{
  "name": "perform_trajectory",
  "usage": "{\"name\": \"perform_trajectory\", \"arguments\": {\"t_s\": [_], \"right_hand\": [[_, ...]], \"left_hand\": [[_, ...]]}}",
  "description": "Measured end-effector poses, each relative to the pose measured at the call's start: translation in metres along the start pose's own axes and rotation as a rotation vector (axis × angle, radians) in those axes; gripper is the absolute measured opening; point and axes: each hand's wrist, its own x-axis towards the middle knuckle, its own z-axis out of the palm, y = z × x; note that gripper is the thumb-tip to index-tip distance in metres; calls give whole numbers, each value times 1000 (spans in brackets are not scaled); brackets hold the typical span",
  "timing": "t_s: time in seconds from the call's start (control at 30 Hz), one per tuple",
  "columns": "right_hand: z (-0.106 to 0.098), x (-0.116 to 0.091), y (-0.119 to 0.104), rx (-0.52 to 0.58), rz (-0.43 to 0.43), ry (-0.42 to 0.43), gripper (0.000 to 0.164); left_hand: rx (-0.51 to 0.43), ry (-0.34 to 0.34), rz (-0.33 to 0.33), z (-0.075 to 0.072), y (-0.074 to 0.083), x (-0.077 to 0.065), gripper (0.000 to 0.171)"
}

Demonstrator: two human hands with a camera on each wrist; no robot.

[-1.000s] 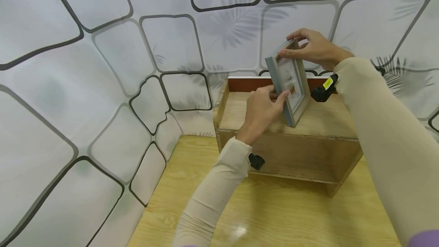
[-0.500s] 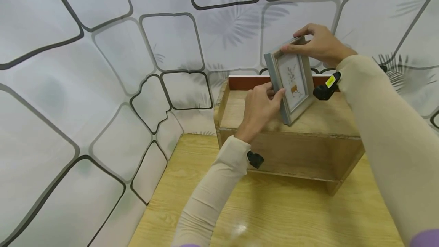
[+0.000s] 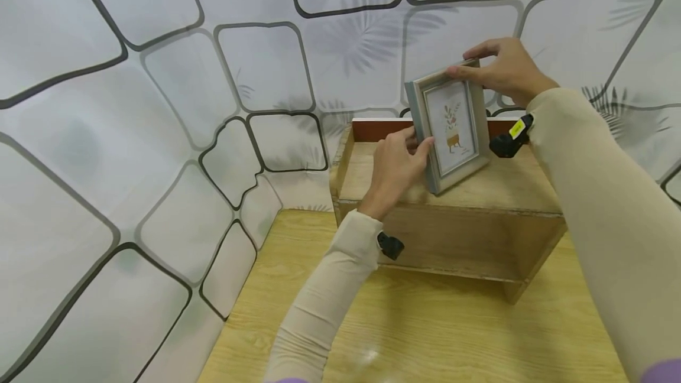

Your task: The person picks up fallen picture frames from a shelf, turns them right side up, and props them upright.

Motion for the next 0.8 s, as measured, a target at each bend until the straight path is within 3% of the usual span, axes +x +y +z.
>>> {"name": "perform_trajectory", "arguments": {"t_s": [0.37,0.6,0.8], "right_hand": [[-5,-6,5,20,33,58,85],[-6,-7,4,52,33,93,84],[-8,-10,4,73,46,122,85]], "left_hand": [[7,29,-7,-2,-5,2,32],[110,47,10,0,-3,-3,40],[85,60,8,1,-8,-2,35]]}}
